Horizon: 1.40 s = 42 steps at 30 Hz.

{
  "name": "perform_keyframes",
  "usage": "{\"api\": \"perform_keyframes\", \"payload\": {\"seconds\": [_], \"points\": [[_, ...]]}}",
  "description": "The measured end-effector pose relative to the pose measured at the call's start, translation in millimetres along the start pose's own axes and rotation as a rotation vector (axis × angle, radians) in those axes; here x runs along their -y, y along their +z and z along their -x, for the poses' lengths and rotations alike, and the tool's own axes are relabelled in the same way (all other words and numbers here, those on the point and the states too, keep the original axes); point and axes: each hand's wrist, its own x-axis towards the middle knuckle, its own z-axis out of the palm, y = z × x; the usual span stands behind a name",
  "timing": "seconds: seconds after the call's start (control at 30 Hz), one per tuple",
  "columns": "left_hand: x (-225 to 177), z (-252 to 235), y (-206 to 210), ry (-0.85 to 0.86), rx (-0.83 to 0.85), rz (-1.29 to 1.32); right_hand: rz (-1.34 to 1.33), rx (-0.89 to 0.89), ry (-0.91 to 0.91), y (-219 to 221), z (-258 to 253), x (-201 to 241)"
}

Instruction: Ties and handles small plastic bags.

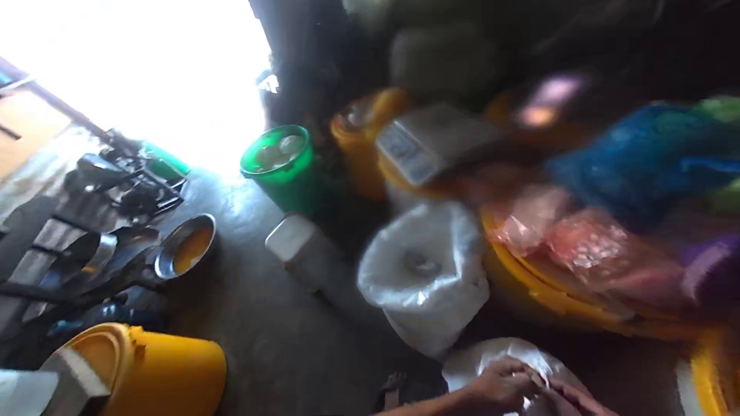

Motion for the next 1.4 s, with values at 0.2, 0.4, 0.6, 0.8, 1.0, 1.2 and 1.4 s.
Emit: {"api": "perform_keyframes", "payload": {"seconds": [0.2, 0.4, 0.6, 0.8, 1.0, 1.2, 1.4], "points": [[10, -3, -16, 0.281, 0.117, -0.087, 0.102, -0.197, -0.397, 18, -5, -28], [23, 13, -5, 0.178, 0.076, -0.279, -0.147, -0.236, -0.323, 21, 24, -37], [44, 19, 23, 0.26, 0.033, -0.27, -0.395, -0.454, -0.253, 2, 86, -41], [68, 25, 33, 0.415, 0.006, -0.44, -0.134, -0.41, -0.224, -8, 80, -37], [104, 29, 39, 0.524, -0.043, -0.316, -0.145, -0.333, -0.057, 2, 63, -62], [139, 38, 43, 0.53, -0.001, 0.014, -0.234, -0.527, -0.009, 24, 85, -81], [142, 47, 42, 0.477, 0.096, 0.029, -0.193, -0.55, 0.033, 21, 86, -75]]}}
